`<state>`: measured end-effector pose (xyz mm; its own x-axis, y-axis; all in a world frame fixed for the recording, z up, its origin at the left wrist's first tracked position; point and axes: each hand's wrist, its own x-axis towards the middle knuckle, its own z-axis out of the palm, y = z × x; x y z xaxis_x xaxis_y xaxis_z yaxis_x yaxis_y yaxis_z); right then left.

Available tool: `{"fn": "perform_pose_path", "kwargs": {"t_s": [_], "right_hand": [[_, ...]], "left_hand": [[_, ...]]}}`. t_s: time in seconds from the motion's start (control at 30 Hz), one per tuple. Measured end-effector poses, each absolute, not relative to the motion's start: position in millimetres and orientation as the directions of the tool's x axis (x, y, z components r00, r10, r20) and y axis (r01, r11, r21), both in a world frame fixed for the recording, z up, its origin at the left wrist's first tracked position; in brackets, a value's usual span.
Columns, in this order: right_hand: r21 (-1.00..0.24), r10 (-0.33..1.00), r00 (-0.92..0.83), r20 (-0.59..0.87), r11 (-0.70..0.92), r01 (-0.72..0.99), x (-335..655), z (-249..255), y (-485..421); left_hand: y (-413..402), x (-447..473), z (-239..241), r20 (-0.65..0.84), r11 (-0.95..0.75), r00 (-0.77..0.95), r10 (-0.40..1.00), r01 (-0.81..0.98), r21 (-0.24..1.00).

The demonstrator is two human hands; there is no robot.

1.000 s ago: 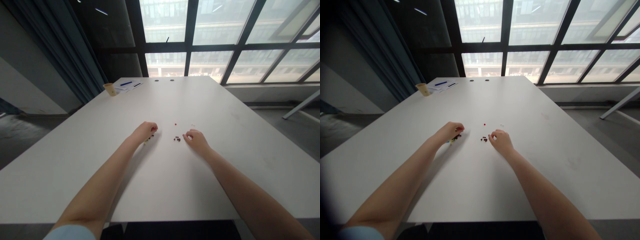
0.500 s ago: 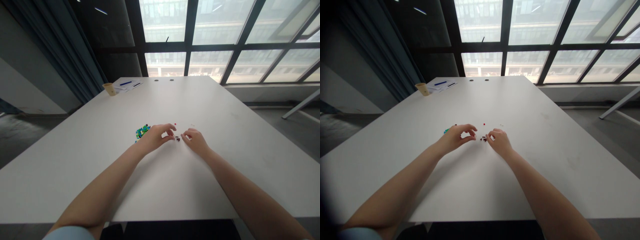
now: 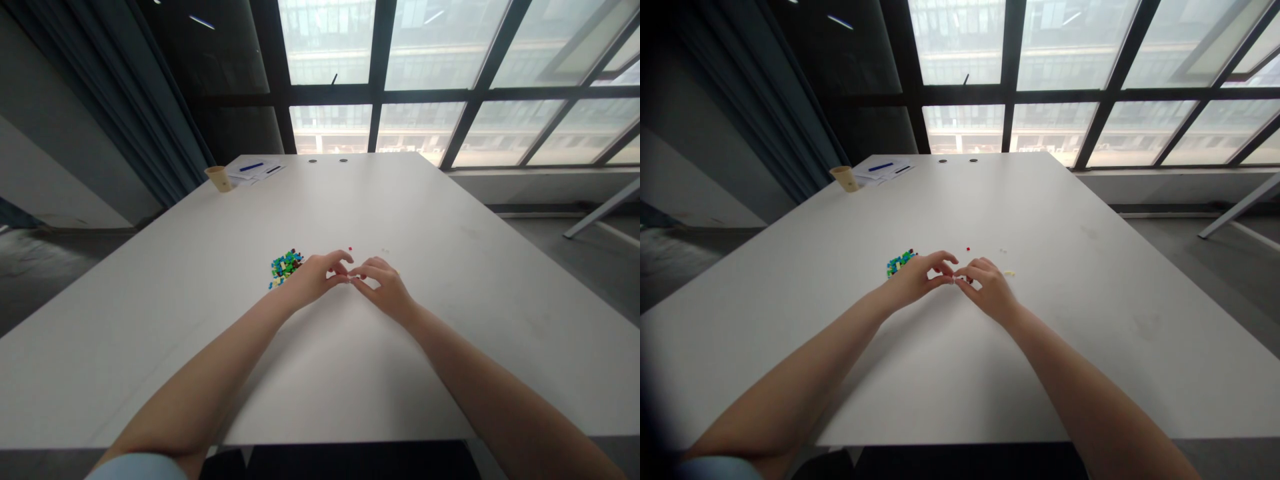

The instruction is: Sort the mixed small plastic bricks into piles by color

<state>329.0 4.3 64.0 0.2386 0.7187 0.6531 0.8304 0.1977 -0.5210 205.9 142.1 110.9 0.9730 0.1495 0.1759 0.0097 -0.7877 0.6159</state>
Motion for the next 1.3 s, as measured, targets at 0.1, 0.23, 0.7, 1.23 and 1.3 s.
{"fn": "perform_pose_path", "kwargs": {"t_s": [0.1, 0.23, 0.7, 1.23, 1.3], "right_hand": [[-0.517, 0.718, 0.314, 0.621, 0.075, 0.853, 352.6, 63.6, 2.0], [-0.555, 0.589, 0.615, 0.525, -0.311, 0.772, 408.9, 47.9, -9.3], [-0.479, 0.548, 0.795, 0.259, -0.642, 0.599, 432.5, 20.0, -1.9], [-0.462, 0.633, 0.69, 0.35, -0.524, 0.715, 403.6, 33.5, -16.9], [-0.465, 0.65, 0.667, 0.365, -0.494, 0.735, 397.9, 35.6, -16.5]], "left_hand": [[144.5, 207.3, 107.3, 0.18, -0.789, 0.963, 0.201, 0.051, 0.612], [148.8, 209.1, 103.3, 0.154, -0.826, 0.964, 0.216, 0.097, 0.556], [148.1, 208.6, 112.5, 0.165, -0.867, 0.937, 0.308, 0.204, 0.455], [221.1, 196.2, 70.9, 0.062, -0.85, 0.848, 0.526, 0.521, 0.082], [216.7, 199.9, 64.4, 0.137, -0.864, 0.853, 0.504, 0.497, 0.083]]}}
